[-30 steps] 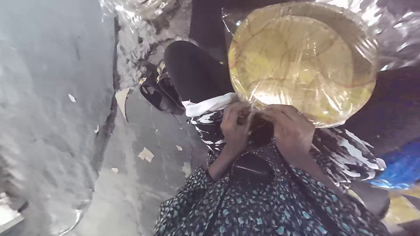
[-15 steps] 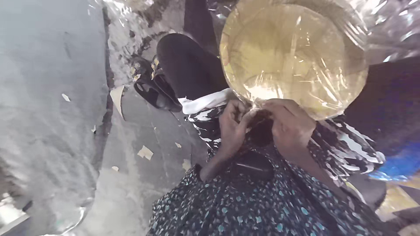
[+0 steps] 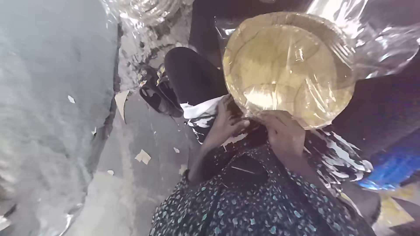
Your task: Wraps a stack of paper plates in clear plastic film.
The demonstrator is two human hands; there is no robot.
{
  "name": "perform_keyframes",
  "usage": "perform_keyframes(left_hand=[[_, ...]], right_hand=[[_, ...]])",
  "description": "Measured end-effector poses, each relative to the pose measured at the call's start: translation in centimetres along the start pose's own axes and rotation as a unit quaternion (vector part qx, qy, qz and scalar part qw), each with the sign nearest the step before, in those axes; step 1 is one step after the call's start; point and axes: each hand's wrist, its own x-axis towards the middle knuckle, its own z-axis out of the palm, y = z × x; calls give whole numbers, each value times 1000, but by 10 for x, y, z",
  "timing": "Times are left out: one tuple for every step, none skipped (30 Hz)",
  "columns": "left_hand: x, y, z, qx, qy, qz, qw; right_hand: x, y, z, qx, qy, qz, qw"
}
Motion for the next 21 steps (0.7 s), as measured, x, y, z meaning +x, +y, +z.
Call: perform_keyframes(left_hand=[[-2,5,-6,-33,-39,-33,998],[-2,7,-8,-72,-48,-56,995],[0,10,-6,-105,-28,-77,991],[3,12,-1,-127,10,-96,987],[8,13,5,-137,44,-109,984],[12,16,10,-138,66,-115,982],[17,19,15,-126,82,-114,982],[20,19,21,-101,97,-113,984],[24,16,25,-73,109,-110,985],[27,14,29,-55,121,-109,985],[29,14,32,-45,133,-113,984],[31,15,31,-34,140,-117,983],[32,15,30,-23,146,-117,982],[31,13,29,-17,147,-112,983],[30,10,29,-15,145,-101,984],[28,8,29,-14,144,-89,985],[26,7,28,-14,140,-80,987],[24,6,28,-21,138,-70,988],[21,6,27,-32,134,-62,989],[18,7,26,-34,127,-54,990],[14,10,25,-30,121,-43,991]], right_hand=[[-3,1,-2,5,-3,-1,1000],[-5,2,-2,8,-7,-4,1000],[-8,4,-3,10,-16,-9,1000],[-10,5,-4,12,-31,-17,999],[-12,7,-4,12,-48,-27,998],[-14,9,-4,9,-59,-40,997],[-15,10,-4,7,-67,-49,996],[-16,11,-5,5,-76,-54,996],[-16,11,-6,6,-85,-57,995],[-15,10,-8,5,-100,-62,993],[-14,8,-10,-1,-117,-69,991],[-13,6,-12,-5,-137,-78,987],[-13,5,-14,-4,-157,-88,984],[-13,3,-16,4,-170,-94,981],[-15,2,-19,13,-171,-93,981],[-17,0,-26,20,-163,-75,984],[-18,-3,-37,22,-129,-35,991],[-18,-5,-51,12,-66,22,998],[-17,-2,-68,4,11,83,996],[-14,11,-85,-14,86,126,988],[-11,29,-102,-26,128,162,978]])
